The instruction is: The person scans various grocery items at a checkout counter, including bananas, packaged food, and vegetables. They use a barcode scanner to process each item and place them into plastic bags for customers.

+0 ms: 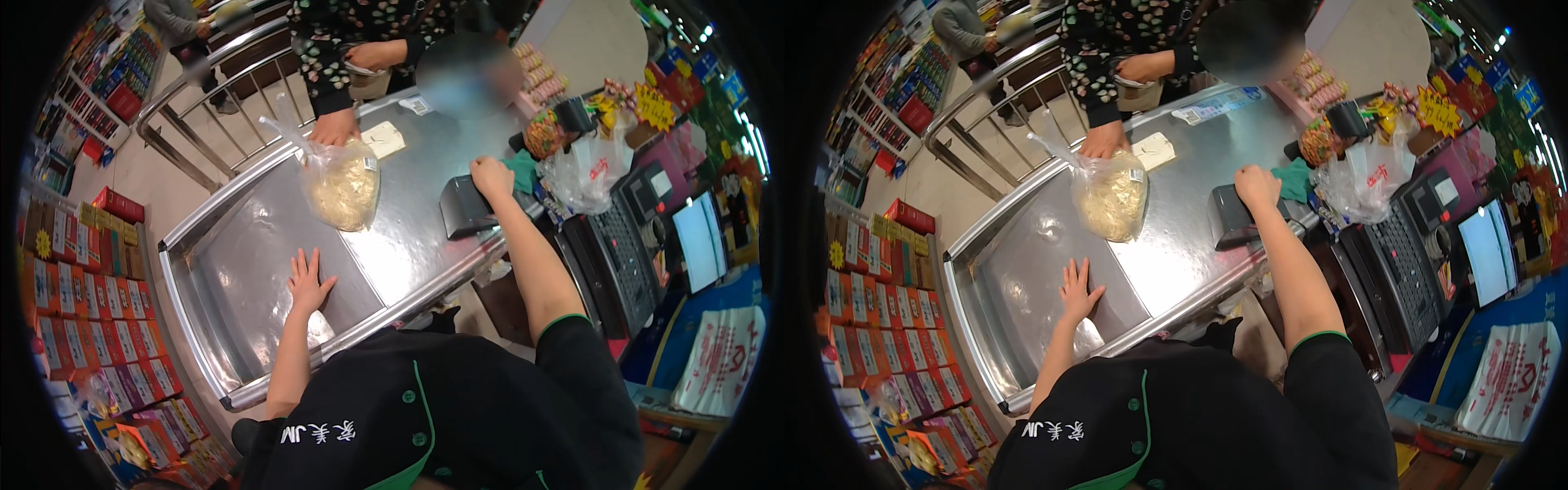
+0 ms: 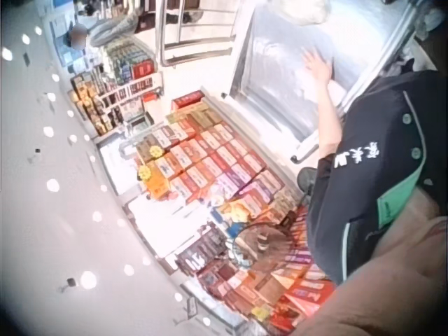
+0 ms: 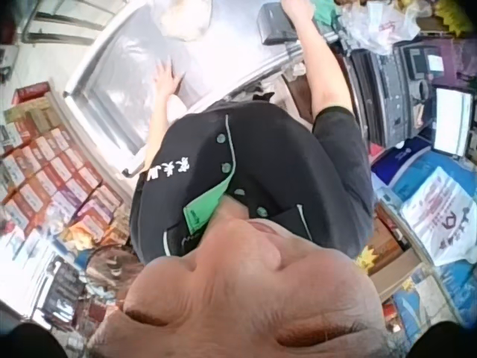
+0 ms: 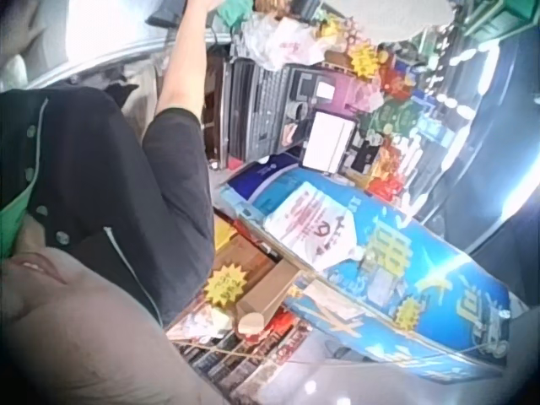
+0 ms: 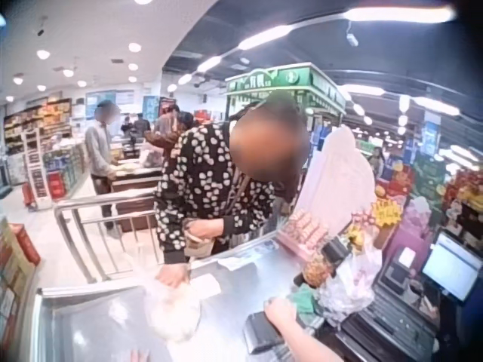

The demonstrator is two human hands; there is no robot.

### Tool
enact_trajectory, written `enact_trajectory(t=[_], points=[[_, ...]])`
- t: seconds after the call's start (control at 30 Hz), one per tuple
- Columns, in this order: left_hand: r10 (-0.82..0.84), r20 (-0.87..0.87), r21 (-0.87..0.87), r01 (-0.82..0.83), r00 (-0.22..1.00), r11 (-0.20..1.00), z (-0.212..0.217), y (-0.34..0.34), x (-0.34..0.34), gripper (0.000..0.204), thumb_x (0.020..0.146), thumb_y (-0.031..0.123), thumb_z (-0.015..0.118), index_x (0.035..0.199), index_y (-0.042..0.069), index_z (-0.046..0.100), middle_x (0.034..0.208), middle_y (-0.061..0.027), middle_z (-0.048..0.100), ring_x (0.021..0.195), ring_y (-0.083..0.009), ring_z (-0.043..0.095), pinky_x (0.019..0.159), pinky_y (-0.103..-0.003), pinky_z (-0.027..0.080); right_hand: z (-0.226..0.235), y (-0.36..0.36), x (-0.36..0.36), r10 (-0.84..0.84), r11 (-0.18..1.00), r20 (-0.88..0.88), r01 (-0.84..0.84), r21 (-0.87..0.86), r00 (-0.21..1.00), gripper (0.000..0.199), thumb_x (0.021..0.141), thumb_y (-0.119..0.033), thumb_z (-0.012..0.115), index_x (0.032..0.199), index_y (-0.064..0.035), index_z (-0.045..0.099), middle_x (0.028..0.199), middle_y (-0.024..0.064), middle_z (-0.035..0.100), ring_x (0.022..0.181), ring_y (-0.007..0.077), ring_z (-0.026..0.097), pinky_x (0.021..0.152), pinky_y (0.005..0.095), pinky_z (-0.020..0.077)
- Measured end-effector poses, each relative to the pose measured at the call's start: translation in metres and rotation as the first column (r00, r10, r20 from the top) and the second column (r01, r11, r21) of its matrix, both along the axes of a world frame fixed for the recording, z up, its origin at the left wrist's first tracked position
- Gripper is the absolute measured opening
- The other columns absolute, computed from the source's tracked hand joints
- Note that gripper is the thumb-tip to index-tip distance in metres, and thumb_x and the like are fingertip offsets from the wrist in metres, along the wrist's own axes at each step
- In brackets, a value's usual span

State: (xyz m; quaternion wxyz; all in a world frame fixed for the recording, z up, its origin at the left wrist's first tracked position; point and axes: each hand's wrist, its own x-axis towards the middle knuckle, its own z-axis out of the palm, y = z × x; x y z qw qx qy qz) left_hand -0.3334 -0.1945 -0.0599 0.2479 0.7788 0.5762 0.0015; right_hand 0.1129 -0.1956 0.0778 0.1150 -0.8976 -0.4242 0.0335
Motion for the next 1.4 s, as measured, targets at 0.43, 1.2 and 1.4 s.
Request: enact_trajectory(t=[0.43,1.2,1.4], points=[[-0.204,0.040,0.326,0.180,0.978,0.928,-0.028,0.012,-0.035,0.080,0.078,0.037,0.068,0.145,0.012,0.031,0.145,-0.0287,0.027,0.132,-0.0436,0.027,0.107,-0.051,0.026,0.019,-0.001,-0.023,0.004,0.996,-0.003,-0.005,-0.090,1.000,0.022,0.081,-0.022,0.053,0.086,-0.0128,0.073,0.089,0.0083,0.070,0.088,0.0269,0.065,0.075,0.0438,0.0436],[-0.235,-0.340,0.525,0.392,0.910,0.756,-0.068,0.026,-0.029,0.083,0.085,0.066,0.046,0.146,0.011,0.028,0.144,-0.0214,0.034,0.131,-0.0404,0.033,0.101,-0.061,0.031,-0.004,-0.004,-0.006,-0.066,0.992,-0.121,0.078,0.100,0.991,0.020,0.079,-0.021,0.057,0.079,-0.0088,0.072,0.083,0.0097,0.069,0.092,0.0244,0.061,0.084,0.0432,0.0373],[-0.056,-0.085,0.572,0.094,0.995,0.815,-0.092,0.050,-0.048,0.075,0.087,0.063,0.046,0.146,0.020,0.029,0.140,-0.0209,0.040,0.121,-0.0422,0.043,0.097,-0.060,0.036,-0.009,-0.005,-0.006,-0.112,0.976,-0.022,0.114,0.186,0.993,0.020,0.079,-0.020,0.055,0.080,-0.0090,0.072,0.086,0.0093,0.069,0.094,0.0250,0.061,0.084,0.0426,0.0373]])
